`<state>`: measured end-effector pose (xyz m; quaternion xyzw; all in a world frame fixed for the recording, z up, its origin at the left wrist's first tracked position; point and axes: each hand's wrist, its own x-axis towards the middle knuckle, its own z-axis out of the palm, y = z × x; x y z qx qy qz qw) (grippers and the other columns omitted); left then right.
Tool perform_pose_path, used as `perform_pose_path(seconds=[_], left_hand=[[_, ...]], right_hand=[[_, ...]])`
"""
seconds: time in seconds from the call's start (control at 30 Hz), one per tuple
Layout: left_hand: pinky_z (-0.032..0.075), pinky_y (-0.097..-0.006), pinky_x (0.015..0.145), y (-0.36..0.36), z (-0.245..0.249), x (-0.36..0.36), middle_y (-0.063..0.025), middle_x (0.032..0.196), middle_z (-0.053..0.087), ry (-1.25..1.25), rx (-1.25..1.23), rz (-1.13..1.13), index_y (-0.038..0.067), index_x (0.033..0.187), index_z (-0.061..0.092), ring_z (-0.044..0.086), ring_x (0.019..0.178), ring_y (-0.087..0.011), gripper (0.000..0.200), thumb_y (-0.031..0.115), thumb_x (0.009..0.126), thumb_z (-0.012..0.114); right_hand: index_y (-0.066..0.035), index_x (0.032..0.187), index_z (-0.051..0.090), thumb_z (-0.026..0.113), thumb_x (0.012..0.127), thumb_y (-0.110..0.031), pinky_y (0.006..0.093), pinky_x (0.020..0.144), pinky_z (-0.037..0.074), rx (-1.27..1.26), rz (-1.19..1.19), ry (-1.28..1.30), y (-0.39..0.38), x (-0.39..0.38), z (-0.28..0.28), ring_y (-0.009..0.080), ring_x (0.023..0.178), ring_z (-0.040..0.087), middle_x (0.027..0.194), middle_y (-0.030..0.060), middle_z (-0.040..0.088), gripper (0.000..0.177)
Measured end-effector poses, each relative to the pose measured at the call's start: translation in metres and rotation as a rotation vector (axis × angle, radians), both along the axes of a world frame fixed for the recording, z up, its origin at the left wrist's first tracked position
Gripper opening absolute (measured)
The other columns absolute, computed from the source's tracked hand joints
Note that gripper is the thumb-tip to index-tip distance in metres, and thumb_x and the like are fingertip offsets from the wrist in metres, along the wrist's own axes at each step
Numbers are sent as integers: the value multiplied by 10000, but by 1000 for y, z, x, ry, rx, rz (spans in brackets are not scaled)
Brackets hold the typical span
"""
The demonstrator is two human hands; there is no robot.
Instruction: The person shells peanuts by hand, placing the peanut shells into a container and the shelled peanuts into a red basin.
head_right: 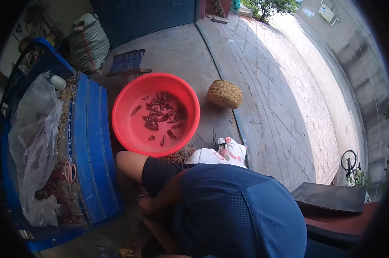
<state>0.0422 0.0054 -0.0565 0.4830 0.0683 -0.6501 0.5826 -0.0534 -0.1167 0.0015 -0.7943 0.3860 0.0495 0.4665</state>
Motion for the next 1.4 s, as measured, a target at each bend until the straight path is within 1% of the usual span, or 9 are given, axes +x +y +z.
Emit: perform_pose_path(seconds=[0.2, 0.37, 0.47, 0.5, 0.53, 0.6, 1.1, 1.27, 1.4], left_hand=[[538, -440, 898, -22, 16, -15, -107, 1176, 636, 42, -36, -37, 67, 1284, 574, 639, 1051, -270, 497, 449, 1006, 421], [538, -438, 896, 2, 37, -20, -103, 1181, 635, 62, -30, 40, 69, 1302, 567, 639, 1050, -261, 491, 437, 1009, 427], [551, -368, 846, -10, 82, -50, -74, 1172, 647, -9, 55, 191, 85, 1276, 580, 647, 1010, -202, 400, 375, 1021, 473], [551, -348, 833, -9, 82, -48, -63, 1172, 651, 17, 20, 225, 89, 1267, 584, 648, 1003, -188, 373, 354, 1026, 479], [547, -342, 824, -8, 80, -50, -58, 1148, 653, 11, 26, 219, 87, 1249, 588, 646, 990, -187, 363, 354, 1029, 478], [537, -334, 804, -3, 83, -49, -45, 1101, 653, -13, 8, 225, 82, 1217, 592, 639, 967, -179, 336, 338, 1030, 481], [454, -260, 616, 11, 60, -35, 11, 846, 589, 18, 81, 477, 105, 1038, 597, 565, 728, -119, 164, 229, 996, 499], [413, -262, 549, 20, 47, -23, 38, 720, 524, 96, -5, 473, 134, 976, 579, 496, 615, -105, 140, 238, 980, 484], [386, -269, 510, 17, 56, -22, 38, 704, 517, 91, 10, 536, 153, 958, 571, 482, 579, -103, 134, 266, 969, 499]], right_hand=[[25, 915, 710, 700, 748, -177, 439, 806, 575, -69, -66, 26, -2, 3, -14, 353, 926, 702, 979, 214, 703, 263], [26, 1007, 720, 633, 821, -238, 423, 823, 581, 238, 121, -10, -9, 22, -67, 314, 915, 714, 999, 213, 712, 335], [-39, 1006, 746, 555, 875, -252, 447, 818, 577, 59, 307, 41, -16, 15, -41, 330, 896, 710, 985, 187, 723, 315], [-30, 999, 742, 526, 899, -277, 451, 829, 571, -394, 793, 47, -23, 11, -33, 335, 886, 709, 961, 181, 726, 343], [-22, 973, 739, 528, 908, -303, 446, 813, 573, -60, 327, -16, -20, 3, -29, 328, 845, 718, 906, 181, 729, 357], [-44, 928, 748, 572, 889, -307, 430, 768, 583, 227, 136, -106, -29, -12, 11, 312, 769, 728, 837, 196, 722, 318], [-54, 854, 727, 665, 860, -268, 416, 760, 531, -204, 221, -348, -5, 3, 21, 302, 832, 675, 879, 126, 680, 223], [-46, 916, 736, 698, 875, -216, 364, 760, 533, 292, 96, -307, 3, 16, 30, 246, 849, 686, 894, 117, 681, 179], [-45, 953, 744, 710, 894, -189, 326, 759, 525, 309, 143, -410, -5, 22, 24, 195, 836, 679, 883, 95, 682, 159]])
